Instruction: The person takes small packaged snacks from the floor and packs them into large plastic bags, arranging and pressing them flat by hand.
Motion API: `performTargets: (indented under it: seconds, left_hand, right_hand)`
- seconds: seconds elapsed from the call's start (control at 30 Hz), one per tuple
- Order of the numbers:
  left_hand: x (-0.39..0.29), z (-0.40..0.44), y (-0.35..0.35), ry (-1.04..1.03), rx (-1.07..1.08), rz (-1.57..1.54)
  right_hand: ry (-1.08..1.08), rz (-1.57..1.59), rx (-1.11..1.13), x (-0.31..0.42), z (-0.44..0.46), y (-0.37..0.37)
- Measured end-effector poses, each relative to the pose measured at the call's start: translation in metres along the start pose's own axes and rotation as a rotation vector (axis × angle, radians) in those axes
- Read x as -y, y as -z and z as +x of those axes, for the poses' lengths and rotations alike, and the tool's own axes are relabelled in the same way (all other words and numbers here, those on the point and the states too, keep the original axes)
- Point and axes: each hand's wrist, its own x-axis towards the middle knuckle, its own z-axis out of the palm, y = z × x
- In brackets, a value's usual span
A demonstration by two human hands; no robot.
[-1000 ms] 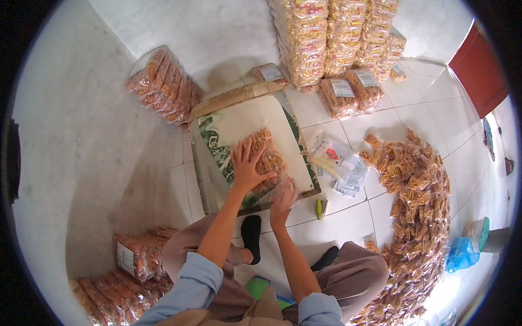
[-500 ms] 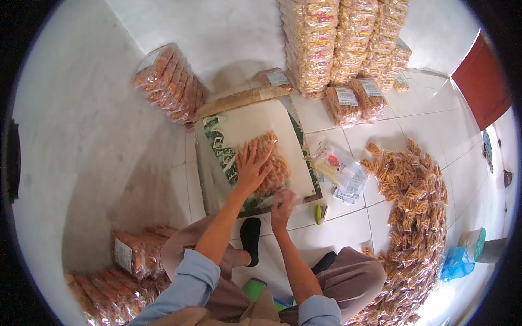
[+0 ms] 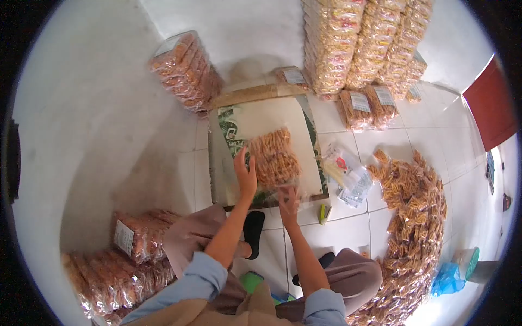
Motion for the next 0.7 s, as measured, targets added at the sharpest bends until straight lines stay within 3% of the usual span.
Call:
performTargets:
  seconds: [0.07,0.17,0.2,0.23,0.3,0.37,0.4,0.5,0.6,0.67,0.7]
  left_hand:
    - [0.010,-0.035,-0.001,0.375,0.046,-0.022]
    - [-0.006,-0.091,0.009,0.541,0.120,-0.284]
    - [-0.002,-0.099,0.007,0.551,0.119,-0.283]
    - [0.002,-0.102,0.004,0.468,0.132,-0.275]
    - [0.009,-0.101,0.004,0.389,0.139,-0.266]
    - [0.015,-0.090,0.008,0.376,0.337,-0.234]
    - [0.014,-0.089,0.010,0.378,0.335,-0.232]
    - [0.018,-0.091,0.005,0.371,0.301,-0.108]
    - [0.036,-0.098,-0.005,0.257,0.107,-0.089]
    - [0.028,-0.096,0.000,0.462,0.008,-0.335]
    - [0.028,-0.092,0.000,0.470,0.008,-0.334]
  right_hand:
    - [-0.155,0.235,0.114,-0.012,-0.005,-0.003]
    - [-0.254,0.140,0.173,0.002,-0.001,0.006]
    - [-0.283,0.055,0.199,0.004,-0.001,0.008]
    - [-0.266,0.207,0.237,0.007,-0.002,0.007]
    - [-0.185,0.201,0.294,-0.004,-0.001,0.000]
    - [-0.108,0.204,0.349,-0.019,-0.002,-0.016]
    - [-0.042,0.209,0.340,-0.017,0.001,-0.024]
    - [-0.009,0.174,0.352,0.010,0.006,-0.028]
    - [-0.085,0.226,0.348,0.017,0.002,-0.029]
    - [-0.135,0.319,0.321,0.011,-0.002,-0.032]
    - [-0.132,0.280,0.335,0.011,-0.003,-0.029]
